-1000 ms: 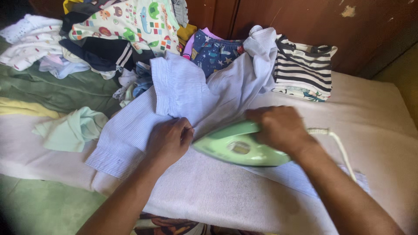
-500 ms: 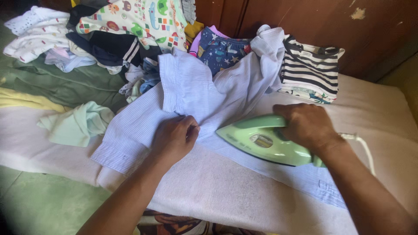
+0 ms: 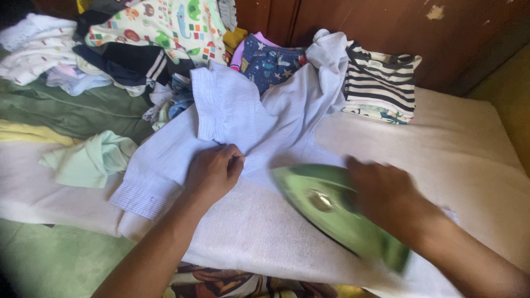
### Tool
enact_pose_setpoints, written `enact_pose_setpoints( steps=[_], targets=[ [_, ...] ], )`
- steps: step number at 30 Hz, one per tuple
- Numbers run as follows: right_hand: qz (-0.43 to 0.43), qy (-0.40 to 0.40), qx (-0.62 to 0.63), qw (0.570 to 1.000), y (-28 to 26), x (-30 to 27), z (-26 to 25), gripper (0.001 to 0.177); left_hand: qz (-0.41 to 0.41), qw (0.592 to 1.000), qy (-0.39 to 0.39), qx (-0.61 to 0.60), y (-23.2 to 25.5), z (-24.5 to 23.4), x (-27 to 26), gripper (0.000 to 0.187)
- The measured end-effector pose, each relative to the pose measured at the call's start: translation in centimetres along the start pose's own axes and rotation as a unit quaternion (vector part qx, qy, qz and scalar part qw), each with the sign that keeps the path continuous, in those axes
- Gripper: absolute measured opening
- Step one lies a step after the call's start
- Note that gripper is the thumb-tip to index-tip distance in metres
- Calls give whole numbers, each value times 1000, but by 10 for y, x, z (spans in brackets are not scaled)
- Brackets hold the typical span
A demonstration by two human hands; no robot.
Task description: The person irons a light blue striped shirt on a bed using a green electric iron. They smooth the fabric, iron the sleeves and body, flip the shirt, and continue ironing the back and collar.
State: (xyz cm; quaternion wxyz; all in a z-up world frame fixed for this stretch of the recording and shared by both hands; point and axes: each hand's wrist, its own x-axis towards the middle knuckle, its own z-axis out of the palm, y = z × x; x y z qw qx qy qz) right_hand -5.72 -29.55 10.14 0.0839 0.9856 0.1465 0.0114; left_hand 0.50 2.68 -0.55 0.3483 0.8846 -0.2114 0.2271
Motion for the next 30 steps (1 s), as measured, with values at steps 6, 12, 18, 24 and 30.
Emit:
enact_pose_setpoints(
  steps=[6, 12, 18, 24, 30],
  targets=[
    [226, -186, -49, 955, 34, -71, -19, 47, -11, 999, -32, 22, 20, -14, 4, 8],
    [185, -19, -14, 982, 16, -54, -16, 46, 36, 994, -101, -19, 61, 14, 20, 8],
    [164, 30, -40, 985, 5, 21, -12, 47, 148, 977, -1, -154, 83, 96, 54, 27],
    [129, 59, -73, 987, 40, -29, 13, 49, 164, 984, -64, -31, 64, 136, 40, 55],
    [278, -96, -117, 949, 61, -126, -6, 57, 163, 975, -146, 25, 60, 144, 40, 58]
  ],
)
